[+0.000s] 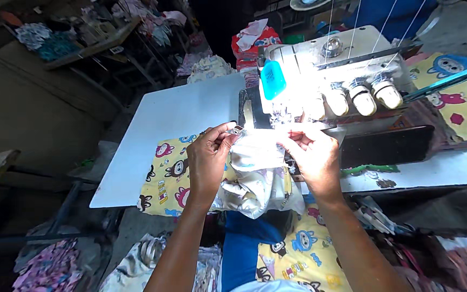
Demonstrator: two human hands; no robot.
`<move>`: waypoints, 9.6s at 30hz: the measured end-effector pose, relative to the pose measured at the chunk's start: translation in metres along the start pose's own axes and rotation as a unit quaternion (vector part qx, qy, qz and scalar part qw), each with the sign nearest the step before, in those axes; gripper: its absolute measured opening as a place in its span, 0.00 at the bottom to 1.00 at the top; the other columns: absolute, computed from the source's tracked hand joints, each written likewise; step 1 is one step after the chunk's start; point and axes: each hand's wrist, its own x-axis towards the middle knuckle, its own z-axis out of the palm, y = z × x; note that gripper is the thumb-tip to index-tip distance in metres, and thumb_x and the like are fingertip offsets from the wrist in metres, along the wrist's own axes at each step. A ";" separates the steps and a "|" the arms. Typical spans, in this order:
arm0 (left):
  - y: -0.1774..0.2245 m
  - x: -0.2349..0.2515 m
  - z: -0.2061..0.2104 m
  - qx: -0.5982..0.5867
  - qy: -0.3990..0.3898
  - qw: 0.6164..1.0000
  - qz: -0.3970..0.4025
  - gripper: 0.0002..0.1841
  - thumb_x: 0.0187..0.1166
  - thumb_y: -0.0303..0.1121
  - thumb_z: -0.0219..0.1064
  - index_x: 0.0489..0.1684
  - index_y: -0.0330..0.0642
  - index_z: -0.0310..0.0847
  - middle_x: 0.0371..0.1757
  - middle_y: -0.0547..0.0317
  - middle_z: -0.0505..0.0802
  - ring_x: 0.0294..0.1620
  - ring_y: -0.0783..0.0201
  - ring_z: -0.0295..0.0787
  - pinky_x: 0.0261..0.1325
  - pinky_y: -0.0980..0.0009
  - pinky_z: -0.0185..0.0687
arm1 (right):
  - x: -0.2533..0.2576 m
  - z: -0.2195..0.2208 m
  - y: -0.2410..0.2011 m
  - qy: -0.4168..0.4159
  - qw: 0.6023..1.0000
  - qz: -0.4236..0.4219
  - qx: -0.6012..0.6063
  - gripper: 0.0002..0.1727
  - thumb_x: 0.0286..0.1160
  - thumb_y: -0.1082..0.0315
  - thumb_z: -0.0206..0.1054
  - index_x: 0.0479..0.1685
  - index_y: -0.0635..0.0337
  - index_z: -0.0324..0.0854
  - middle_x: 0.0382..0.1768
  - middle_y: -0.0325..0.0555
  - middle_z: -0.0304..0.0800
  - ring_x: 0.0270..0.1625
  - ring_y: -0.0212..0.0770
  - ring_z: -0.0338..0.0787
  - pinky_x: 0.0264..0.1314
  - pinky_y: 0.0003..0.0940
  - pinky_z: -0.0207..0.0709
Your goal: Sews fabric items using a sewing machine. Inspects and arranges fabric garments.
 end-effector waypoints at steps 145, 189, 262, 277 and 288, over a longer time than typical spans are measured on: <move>-0.018 -0.108 0.068 -0.012 -0.098 0.994 0.036 0.26 0.79 0.38 0.72 0.73 0.34 0.78 0.61 0.41 0.89 0.63 0.45 0.86 0.67 0.47 0.80 | -0.110 -0.032 0.025 -0.070 0.972 0.216 0.053 0.08 0.82 0.70 0.67 0.54 0.58 0.83 0.45 0.37 0.92 0.46 0.28 0.92 0.53 0.27 0.87; 0.029 -0.201 0.062 -0.314 -0.093 0.914 -0.241 0.07 0.75 0.31 0.74 0.46 0.41 0.88 0.48 0.66 0.90 0.47 0.75 0.87 0.51 0.76 0.86 | -0.194 -0.065 -0.007 -0.117 0.968 0.222 -0.023 0.10 0.79 0.70 0.68 0.55 0.62 0.85 0.46 0.40 0.91 0.44 0.28 0.92 0.51 0.24 0.90; -0.019 -0.075 -0.023 0.000 0.035 0.997 0.065 0.12 0.84 0.31 0.66 0.54 0.32 0.89 0.63 0.48 0.91 0.69 0.64 0.86 0.72 0.66 0.79 | -0.074 -0.029 0.013 -0.057 0.978 0.155 0.127 0.17 0.75 0.81 0.67 0.63 0.68 0.81 0.44 0.44 0.95 0.39 0.36 0.97 0.48 0.29 0.94; 0.004 -0.007 0.039 0.065 -0.102 0.981 0.154 0.16 0.77 0.41 0.73 0.55 0.42 0.94 0.63 0.53 0.93 0.69 0.52 0.86 0.71 0.55 0.77 | -0.054 -0.015 0.010 -0.035 0.988 -0.017 -0.148 0.12 0.80 0.72 0.66 0.55 0.58 0.93 0.41 0.40 0.86 0.41 0.26 0.84 0.45 0.17 0.80; -0.023 0.056 0.056 0.124 -0.077 0.989 0.040 0.22 0.76 0.52 0.71 0.60 0.49 0.93 0.70 0.50 0.88 0.74 0.46 0.80 0.74 0.49 0.73 | -0.053 -0.010 0.007 -0.062 0.918 -0.055 -0.387 0.21 0.84 0.67 0.62 0.74 0.49 0.85 0.37 0.51 0.83 0.30 0.48 0.85 0.28 0.42 0.76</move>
